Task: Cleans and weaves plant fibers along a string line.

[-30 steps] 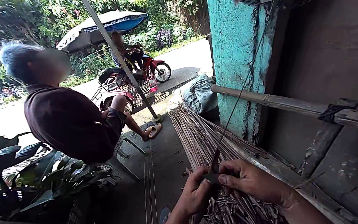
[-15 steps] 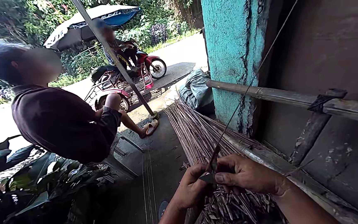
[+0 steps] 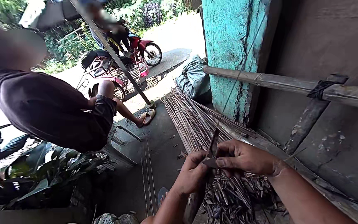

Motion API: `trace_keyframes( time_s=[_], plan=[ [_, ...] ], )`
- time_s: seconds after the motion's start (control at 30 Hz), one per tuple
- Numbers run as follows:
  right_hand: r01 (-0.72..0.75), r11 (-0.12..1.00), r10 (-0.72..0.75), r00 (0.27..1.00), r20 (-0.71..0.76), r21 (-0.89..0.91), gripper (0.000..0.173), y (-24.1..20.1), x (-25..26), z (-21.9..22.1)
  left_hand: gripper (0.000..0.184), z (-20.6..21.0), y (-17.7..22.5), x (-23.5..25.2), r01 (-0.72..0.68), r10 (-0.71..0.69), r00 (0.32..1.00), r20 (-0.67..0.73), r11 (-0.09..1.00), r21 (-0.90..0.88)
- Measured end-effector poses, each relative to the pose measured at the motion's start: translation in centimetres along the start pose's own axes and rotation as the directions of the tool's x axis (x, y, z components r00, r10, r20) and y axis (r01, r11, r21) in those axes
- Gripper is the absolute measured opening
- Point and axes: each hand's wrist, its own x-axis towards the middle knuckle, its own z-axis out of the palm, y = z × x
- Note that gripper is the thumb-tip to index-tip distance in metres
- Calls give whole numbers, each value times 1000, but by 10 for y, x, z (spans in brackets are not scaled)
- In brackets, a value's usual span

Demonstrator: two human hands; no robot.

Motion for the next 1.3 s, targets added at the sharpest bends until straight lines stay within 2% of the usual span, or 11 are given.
trace_keyframes(
  time_s=[0.37, 0.47, 0.53, 0.6, 0.7, 0.8, 0.9, 1.0, 1.07, 1.17, 1.3],
  plan=[
    [95, 994, -97, 994, -48, -47, 18, -1, -8, -10, 27, -4, -3, 0, 10, 12, 978, 207, 994, -106],
    [206, 973, -221, 961, -164, -100, 15, 3, -4, -8, 28, -3, -6, 3, 60, 0, 969, 247, 970, -236],
    [296, 936, -344, 886, -311, -191, 15, 3, 0, -4, 27, -9, -9, 4, 103, -19, 964, 265, 946, -307],
    [393, 875, -484, 723, -494, -283, 15, -2, 3, -4, 27, -14, -10, 4, 133, -49, 963, 265, 942, -309],
    [435, 809, -588, 588, -555, -397, 37, -32, -9, -2, 27, -20, -12, 4, 108, -97, 994, 54, 962, -250],
    [547, 790, -613, 692, -381, -277, 56, -60, -23, 17, 27, -35, -13, 10, 16, -39, 972, -230, 995, -101],
    [511, 817, -576, 738, -350, -267, 50, -48, -15, 17, 28, -40, -12, 13, -42, 19, 914, -404, 998, -48],
    [347, 905, -404, 881, -247, -246, 35, -41, -13, 20, 29, -37, -11, 16, -74, 46, 879, -475, 996, -40],
    [194, 965, -228, 952, -206, -174, 46, -38, -8, 28, 29, -34, -10, 14, -46, 20, 876, -481, 998, -41],
    [3, 993, -42, 945, -324, -121, 64, -23, 6, 25, 26, -31, -14, 12, -26, 37, 931, -363, 999, 36],
    [-30, 996, 0, 937, -349, -83, 43, -4, 15, 16, 25, -18, -14, 10, -63, 89, 990, -108, 972, 228]
  ],
)
